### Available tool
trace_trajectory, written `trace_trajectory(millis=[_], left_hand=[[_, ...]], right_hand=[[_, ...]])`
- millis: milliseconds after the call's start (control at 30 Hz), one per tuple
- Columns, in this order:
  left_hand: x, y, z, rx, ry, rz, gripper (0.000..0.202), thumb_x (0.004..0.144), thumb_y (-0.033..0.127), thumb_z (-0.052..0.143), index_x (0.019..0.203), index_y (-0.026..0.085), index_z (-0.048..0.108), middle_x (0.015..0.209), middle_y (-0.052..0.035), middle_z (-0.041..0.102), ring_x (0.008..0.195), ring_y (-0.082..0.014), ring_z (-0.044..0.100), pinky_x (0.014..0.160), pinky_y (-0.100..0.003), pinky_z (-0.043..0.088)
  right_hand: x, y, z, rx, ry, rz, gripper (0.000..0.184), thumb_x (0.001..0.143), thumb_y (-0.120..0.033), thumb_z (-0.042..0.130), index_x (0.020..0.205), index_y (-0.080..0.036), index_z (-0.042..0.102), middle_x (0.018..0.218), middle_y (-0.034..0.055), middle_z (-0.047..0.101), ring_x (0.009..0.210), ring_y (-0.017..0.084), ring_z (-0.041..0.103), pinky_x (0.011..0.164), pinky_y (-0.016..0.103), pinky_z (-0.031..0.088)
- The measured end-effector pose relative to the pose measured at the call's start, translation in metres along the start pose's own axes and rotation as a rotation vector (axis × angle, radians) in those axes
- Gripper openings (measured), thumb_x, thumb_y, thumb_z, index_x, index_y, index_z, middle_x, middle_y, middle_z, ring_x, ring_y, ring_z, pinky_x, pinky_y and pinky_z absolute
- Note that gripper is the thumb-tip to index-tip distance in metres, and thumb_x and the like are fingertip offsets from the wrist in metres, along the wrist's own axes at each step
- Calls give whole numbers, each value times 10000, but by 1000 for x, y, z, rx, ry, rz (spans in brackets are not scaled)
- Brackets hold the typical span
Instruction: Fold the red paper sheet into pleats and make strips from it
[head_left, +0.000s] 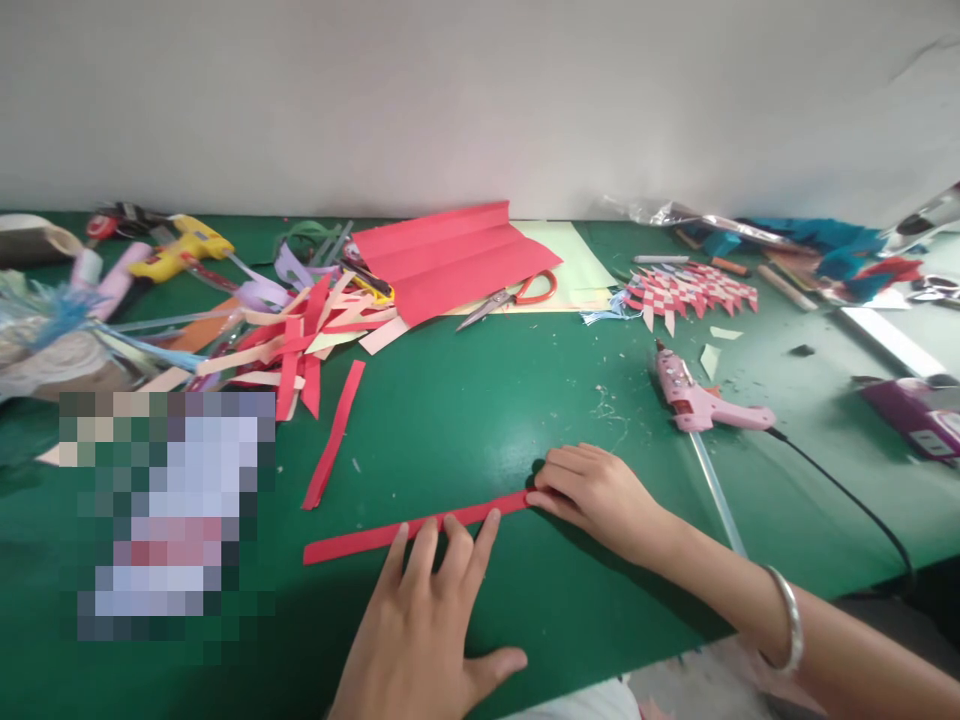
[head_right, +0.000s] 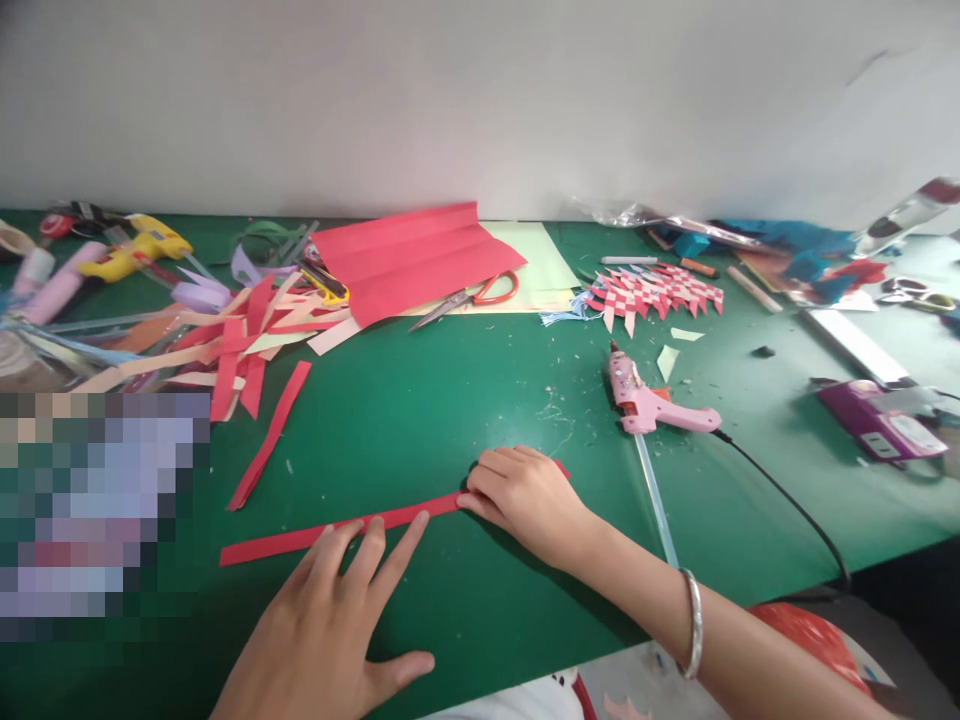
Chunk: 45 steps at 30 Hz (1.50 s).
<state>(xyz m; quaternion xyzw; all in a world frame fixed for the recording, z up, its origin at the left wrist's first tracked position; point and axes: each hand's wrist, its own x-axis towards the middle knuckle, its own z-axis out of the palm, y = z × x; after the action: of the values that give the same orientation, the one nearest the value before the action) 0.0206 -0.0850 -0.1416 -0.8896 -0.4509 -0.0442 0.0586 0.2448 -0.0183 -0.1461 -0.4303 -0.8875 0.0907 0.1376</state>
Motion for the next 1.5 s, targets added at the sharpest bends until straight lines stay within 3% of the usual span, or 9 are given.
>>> trace_trajectory(millis=[167, 400, 600, 800, 1133, 1500], left_hand=[[0, 1, 1, -23, -18, -13, 832, 708, 738, 423, 1365, 229, 387, 1086, -96, 545, 1047, -279, 410, 910, -435, 398], [1, 1, 1, 1, 16, 4, 831, 715, 737, 414, 1329, 178, 447, 1079, -102, 552, 1035, -280, 421, 904, -433, 364], [4, -4, 3, -28, 119, 45, 786, 752, 706, 386, 1302, 150, 470, 1145, -107, 574, 1093, -272, 442, 969, -429, 289], [8, -5, 6, -103, 164, 97, 744, 791, 630, 408, 1327, 114, 418, 1242, -79, 560, 1145, -232, 438, 993, -336, 277], [9, -2, 7, -89, 152, 102, 758, 779, 571, 439, 1356, 87, 354, 1220, -88, 577, 1083, -231, 479, 938, -339, 325], [9, -2, 5, -78, 145, 100, 749, 720, 564, 516, 1276, 67, 451, 1199, -101, 585, 1062, -241, 478, 926, -352, 327]], right_hand=[[5, 5, -1, -51, -26, -59, 399, 943, -386, 350, 697, -168, 578, 638, -2, 569, 570, 98, 489, 572, 253, 283], [7, 7, -2, -103, 1, -101, 455, 955, -385, 306, 651, -160, 559, 606, -5, 547, 529, 92, 448, 555, 250, 261], [4, 10, -3, -60, 13, -98, 398, 945, -364, 355, 672, -160, 561, 624, -3, 552, 566, 101, 470, 568, 251, 267], [-7, 17, -7, 34, -7, -26, 291, 926, -329, 416, 746, -168, 577, 684, 6, 565, 652, 119, 477, 631, 253, 301], [-18, 28, -4, 54, 70, 86, 270, 888, -339, 487, 687, -168, 544, 670, 9, 547, 643, 125, 452, 637, 260, 336], [-28, 26, -3, 155, 154, 208, 181, 852, -292, 548, 717, -173, 559, 803, 48, 540, 736, 146, 503, 681, 286, 427]])
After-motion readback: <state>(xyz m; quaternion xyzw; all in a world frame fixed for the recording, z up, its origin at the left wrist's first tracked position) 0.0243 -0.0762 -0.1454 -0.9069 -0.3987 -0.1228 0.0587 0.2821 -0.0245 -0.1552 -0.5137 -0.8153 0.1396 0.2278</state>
